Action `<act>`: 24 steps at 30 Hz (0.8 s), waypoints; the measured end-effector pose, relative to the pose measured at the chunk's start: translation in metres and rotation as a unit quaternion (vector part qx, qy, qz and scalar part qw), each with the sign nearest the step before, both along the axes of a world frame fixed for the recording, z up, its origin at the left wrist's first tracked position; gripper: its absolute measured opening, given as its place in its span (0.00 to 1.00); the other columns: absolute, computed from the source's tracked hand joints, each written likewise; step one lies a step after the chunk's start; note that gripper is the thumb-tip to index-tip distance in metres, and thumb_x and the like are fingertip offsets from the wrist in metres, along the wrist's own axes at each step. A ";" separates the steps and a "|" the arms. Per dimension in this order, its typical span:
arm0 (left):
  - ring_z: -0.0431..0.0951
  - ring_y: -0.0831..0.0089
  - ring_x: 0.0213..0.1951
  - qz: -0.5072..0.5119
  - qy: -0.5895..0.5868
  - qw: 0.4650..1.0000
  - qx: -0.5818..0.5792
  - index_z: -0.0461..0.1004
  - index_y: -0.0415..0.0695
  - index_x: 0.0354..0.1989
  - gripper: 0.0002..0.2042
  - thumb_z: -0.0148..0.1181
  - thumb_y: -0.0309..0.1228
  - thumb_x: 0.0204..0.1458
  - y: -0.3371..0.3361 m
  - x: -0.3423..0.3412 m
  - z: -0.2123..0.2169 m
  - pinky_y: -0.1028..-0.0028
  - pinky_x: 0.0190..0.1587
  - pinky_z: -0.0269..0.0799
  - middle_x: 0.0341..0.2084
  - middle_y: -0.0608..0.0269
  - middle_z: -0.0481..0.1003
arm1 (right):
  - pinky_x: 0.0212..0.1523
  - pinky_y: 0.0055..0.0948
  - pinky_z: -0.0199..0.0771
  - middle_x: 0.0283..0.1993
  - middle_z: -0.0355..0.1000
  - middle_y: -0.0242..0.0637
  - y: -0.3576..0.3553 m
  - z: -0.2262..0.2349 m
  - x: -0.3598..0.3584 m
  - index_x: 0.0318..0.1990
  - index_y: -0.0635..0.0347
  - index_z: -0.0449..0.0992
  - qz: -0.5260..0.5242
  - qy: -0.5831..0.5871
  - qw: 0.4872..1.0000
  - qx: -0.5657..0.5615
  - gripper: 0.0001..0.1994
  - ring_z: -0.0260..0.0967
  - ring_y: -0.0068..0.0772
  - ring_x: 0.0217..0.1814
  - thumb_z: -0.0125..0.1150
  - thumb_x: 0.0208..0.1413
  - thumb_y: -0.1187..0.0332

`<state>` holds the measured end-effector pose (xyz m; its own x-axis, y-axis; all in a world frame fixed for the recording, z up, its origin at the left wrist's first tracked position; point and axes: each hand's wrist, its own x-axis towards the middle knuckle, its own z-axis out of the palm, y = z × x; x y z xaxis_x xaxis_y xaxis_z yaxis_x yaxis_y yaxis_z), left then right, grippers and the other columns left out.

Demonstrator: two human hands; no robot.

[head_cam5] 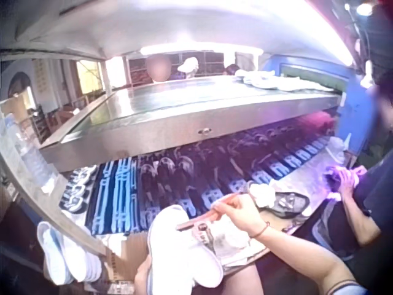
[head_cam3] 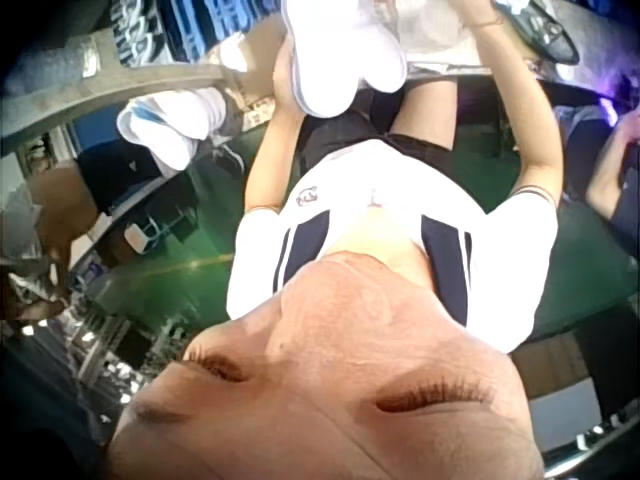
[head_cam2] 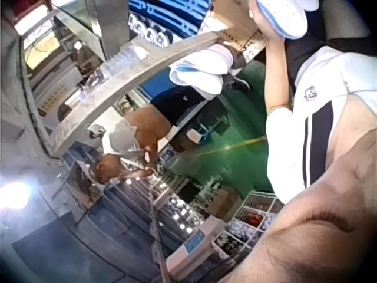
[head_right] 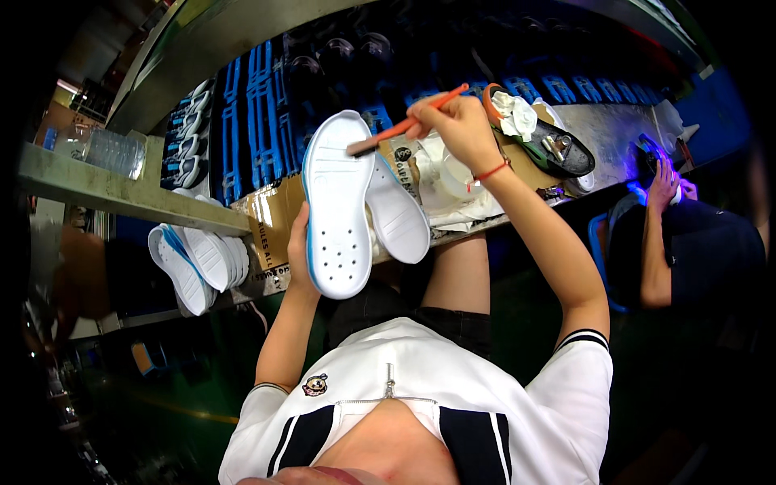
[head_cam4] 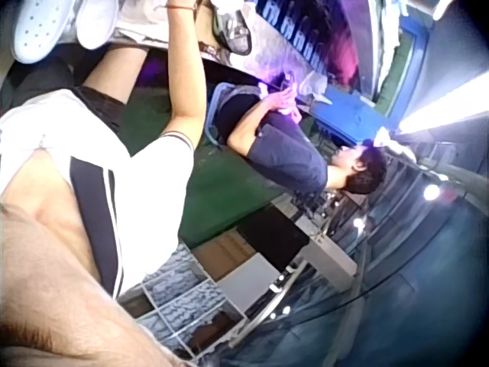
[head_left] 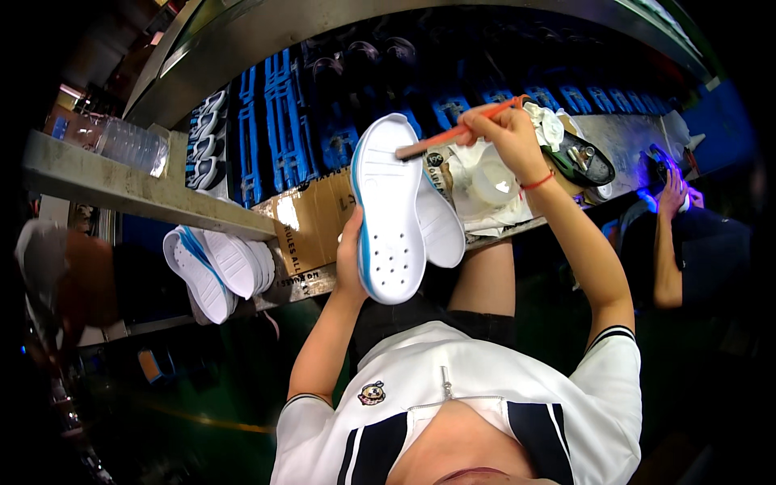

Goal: The person applies adhesive to the surfaces of shoe soles using a brush, dipping the brush into a container of glue between applications and placing completed soles onto a conveyor belt.

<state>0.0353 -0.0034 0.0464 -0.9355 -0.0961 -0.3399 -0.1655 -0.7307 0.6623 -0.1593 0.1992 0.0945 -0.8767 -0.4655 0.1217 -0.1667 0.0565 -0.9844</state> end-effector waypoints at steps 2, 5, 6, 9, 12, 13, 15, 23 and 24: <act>0.83 0.68 0.40 -0.014 -0.005 1.000 0.004 0.67 0.36 0.59 0.27 0.41 0.48 0.63 -0.001 0.002 0.008 0.69 0.42 0.81 0.44 0.52 0.78 | 0.41 0.22 0.73 0.30 0.80 0.40 0.001 0.006 -0.016 0.39 0.70 0.81 -0.035 0.085 0.996 -0.008 0.12 0.76 0.22 0.33 0.57 0.63 0.67; 0.83 0.65 0.38 -0.085 0.036 0.994 0.059 0.69 0.35 0.57 0.27 0.42 0.47 0.61 -0.003 0.007 0.010 0.66 0.41 0.82 0.43 0.51 0.79 | 0.44 0.22 0.75 0.35 0.80 0.42 0.007 0.017 -0.026 0.41 0.70 0.81 0.038 0.170 0.984 -0.027 0.12 0.78 0.25 0.36 0.56 0.64 0.68; 0.83 0.65 0.39 -0.109 0.049 0.990 0.074 0.69 0.36 0.56 0.27 0.42 0.48 0.61 -0.003 0.010 0.007 0.65 0.42 0.82 0.43 0.51 0.79 | 0.43 0.22 0.75 0.36 0.80 0.42 0.009 0.021 -0.027 0.41 0.70 0.80 0.070 0.210 0.975 -0.032 0.12 0.78 0.26 0.36 0.56 0.64 0.69; 0.83 0.62 0.42 -0.087 0.039 0.995 0.038 0.68 0.36 0.58 0.28 0.42 0.48 0.61 -0.006 0.015 0.003 0.63 0.45 0.82 0.46 0.49 0.78 | 0.44 0.23 0.75 0.37 0.79 0.42 0.023 0.037 -0.022 0.44 0.71 0.79 -0.023 0.204 0.976 -0.066 0.11 0.79 0.29 0.38 0.55 0.65 0.70; 0.80 0.61 0.48 -0.040 0.090 0.995 0.035 0.67 0.37 0.60 0.27 0.43 0.46 0.61 -0.009 -0.016 0.040 0.64 0.50 0.79 0.52 0.49 0.75 | 0.47 0.23 0.74 0.36 0.79 0.42 0.052 0.055 -0.012 0.49 0.71 0.76 -0.129 0.116 0.968 -0.184 0.13 0.77 0.28 0.40 0.52 0.67 0.69; 0.80 0.61 0.49 -0.024 0.134 0.991 0.004 0.67 0.38 0.59 0.26 0.45 0.46 0.61 -0.011 -0.041 0.066 0.65 0.51 0.77 0.53 0.50 0.75 | 0.44 0.25 0.75 0.36 0.79 0.43 0.062 0.058 -0.009 0.46 0.71 0.77 -0.146 0.087 0.951 -0.259 0.13 0.78 0.28 0.38 0.54 0.66 0.67; 0.79 0.62 0.50 0.016 0.260 0.962 -0.087 0.68 0.39 0.59 0.25 0.48 0.45 0.60 -0.017 -0.109 0.133 0.66 0.53 0.75 0.53 0.52 0.75 | 0.44 0.23 0.74 0.35 0.79 0.41 0.081 0.060 -0.004 0.47 0.69 0.77 -0.151 0.094 0.942 -0.285 0.13 0.78 0.27 0.38 0.54 0.66 0.66; 0.80 0.60 0.50 -0.140 0.379 0.887 -0.226 0.67 0.38 0.60 0.25 0.56 0.42 0.60 -0.034 -0.254 0.220 0.67 0.55 0.75 0.55 0.52 0.73 | 0.41 0.22 0.73 0.33 0.79 0.41 0.128 0.003 0.042 0.45 0.70 0.76 -0.173 -0.019 0.964 -0.203 0.13 0.75 0.25 0.35 0.53 0.66 0.67; 0.77 0.53 0.53 -0.140 0.436 0.769 -0.446 0.57 0.32 0.63 0.25 0.46 0.40 0.66 -0.037 -0.225 0.183 0.55 0.57 0.76 0.50 0.36 0.72 | 0.40 0.21 0.73 0.34 0.79 0.41 0.132 -0.007 0.048 0.46 0.70 0.76 -0.177 -0.039 0.966 -0.186 0.13 0.75 0.24 0.34 0.53 0.66 0.67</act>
<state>-0.1898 -0.0399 0.2296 -0.7966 0.3190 0.5135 0.5584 0.0628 0.8272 -0.1117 0.3316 0.0874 -0.9862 -0.0709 0.1495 -0.1260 -0.2637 -0.9563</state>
